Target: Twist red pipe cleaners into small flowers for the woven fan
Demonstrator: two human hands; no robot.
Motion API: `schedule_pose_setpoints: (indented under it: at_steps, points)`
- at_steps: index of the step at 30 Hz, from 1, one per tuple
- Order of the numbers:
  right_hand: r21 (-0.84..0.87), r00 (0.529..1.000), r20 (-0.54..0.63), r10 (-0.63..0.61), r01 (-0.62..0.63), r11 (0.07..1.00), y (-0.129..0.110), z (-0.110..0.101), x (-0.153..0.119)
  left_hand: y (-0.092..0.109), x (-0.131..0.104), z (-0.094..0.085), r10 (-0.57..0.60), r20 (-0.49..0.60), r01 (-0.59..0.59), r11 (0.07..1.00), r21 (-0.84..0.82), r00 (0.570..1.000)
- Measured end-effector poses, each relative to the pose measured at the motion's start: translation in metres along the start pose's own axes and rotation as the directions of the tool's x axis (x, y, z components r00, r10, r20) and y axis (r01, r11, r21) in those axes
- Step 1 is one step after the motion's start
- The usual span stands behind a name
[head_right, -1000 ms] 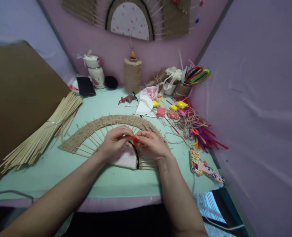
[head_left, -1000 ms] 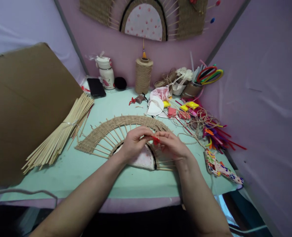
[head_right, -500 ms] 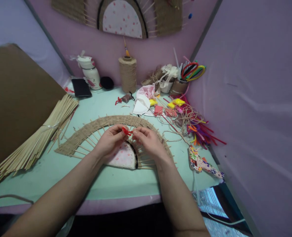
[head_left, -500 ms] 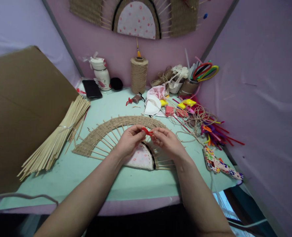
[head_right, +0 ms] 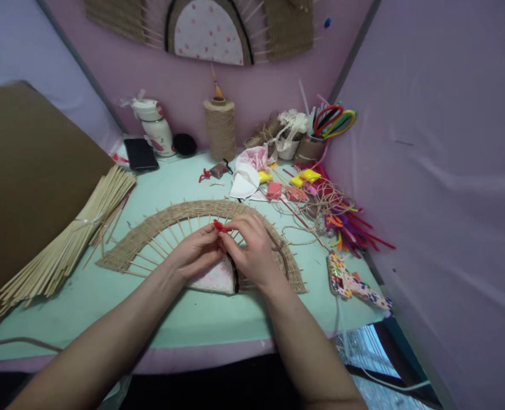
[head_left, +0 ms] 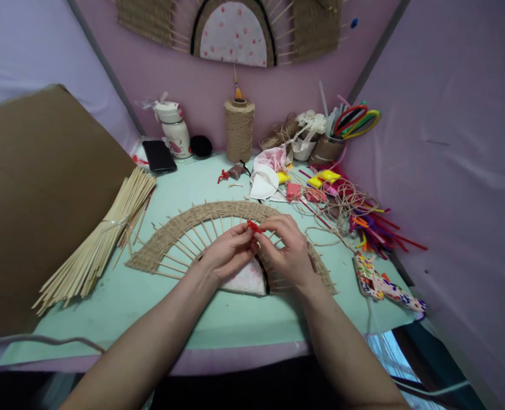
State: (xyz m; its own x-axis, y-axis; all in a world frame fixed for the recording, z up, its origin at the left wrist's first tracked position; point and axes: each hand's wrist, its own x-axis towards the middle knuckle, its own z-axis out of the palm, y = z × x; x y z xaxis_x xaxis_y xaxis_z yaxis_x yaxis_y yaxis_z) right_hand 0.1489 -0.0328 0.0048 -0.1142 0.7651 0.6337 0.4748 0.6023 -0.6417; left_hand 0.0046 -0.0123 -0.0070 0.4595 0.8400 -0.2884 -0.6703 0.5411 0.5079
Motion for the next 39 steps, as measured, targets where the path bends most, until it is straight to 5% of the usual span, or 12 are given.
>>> schedule_pose_setpoints:
  at_steps: [6,10,16,20,22,24,27,30,32,34,37,39]
  points:
    - [0.054,0.986,0.003,0.167,-0.167,0.984,-0.004,0.004,-0.002,-0.006,0.003,0.002,0.034,-0.009,-0.034,0.999,-0.031,0.999]
    - [0.227,0.919,0.005,0.394,-0.385,0.894,-0.004,0.010,-0.005,-0.012,0.006,0.001,0.090,-0.049,-0.093,0.994,-0.051,0.995]
    - [0.513,0.799,0.194,0.569,-0.577,0.635,-0.001,0.011,-0.002,-0.018,0.009,-0.001,0.183,-0.070,-0.186,0.982,-0.029,0.981]
    - [0.631,0.669,0.469,0.577,-0.711,0.311,0.004,0.003,0.000,-0.012,0.006,-0.001,0.273,0.020,-0.271,0.942,0.199,0.962]
    - [0.612,0.591,0.618,0.518,-0.776,0.155,0.007,-0.002,0.001,-0.002,0.004,-0.002,0.341,0.134,-0.365,0.828,0.426,0.931]
    - [0.547,0.513,0.736,0.441,-0.835,0.057,0.010,-0.005,0.001,0.012,0.000,-0.002,0.343,0.332,-0.477,0.604,0.639,0.879]
    - [0.440,0.413,0.841,0.349,-0.898,0.001,0.012,-0.006,0.001,0.033,-0.007,0.000,0.195,0.520,-0.553,0.371,0.746,0.832]
    - [0.397,0.370,0.876,0.311,-0.917,-0.028,0.012,-0.003,0.000,0.041,-0.012,0.003,0.094,0.569,-0.569,0.293,0.769,0.817]
    - [0.424,0.394,0.863,0.316,-0.905,-0.032,0.010,-0.001,0.001,0.037,-0.011,0.003,0.147,0.512,-0.527,0.365,0.767,0.846]
    - [0.504,0.483,0.786,0.386,-0.862,0.051,0.008,0.000,0.001,0.028,-0.008,0.002,0.274,0.353,-0.447,0.558,0.699,0.895]
    - [0.575,0.723,0.451,0.524,-0.684,0.448,0.005,0.003,0.001,0.015,-0.002,-0.001,0.265,0.012,-0.255,0.913,0.318,0.964]
    - [0.430,0.871,0.194,0.451,-0.489,0.759,0.004,0.005,0.000,0.011,0.000,-0.002,0.116,-0.065,-0.107,0.986,0.125,0.991]
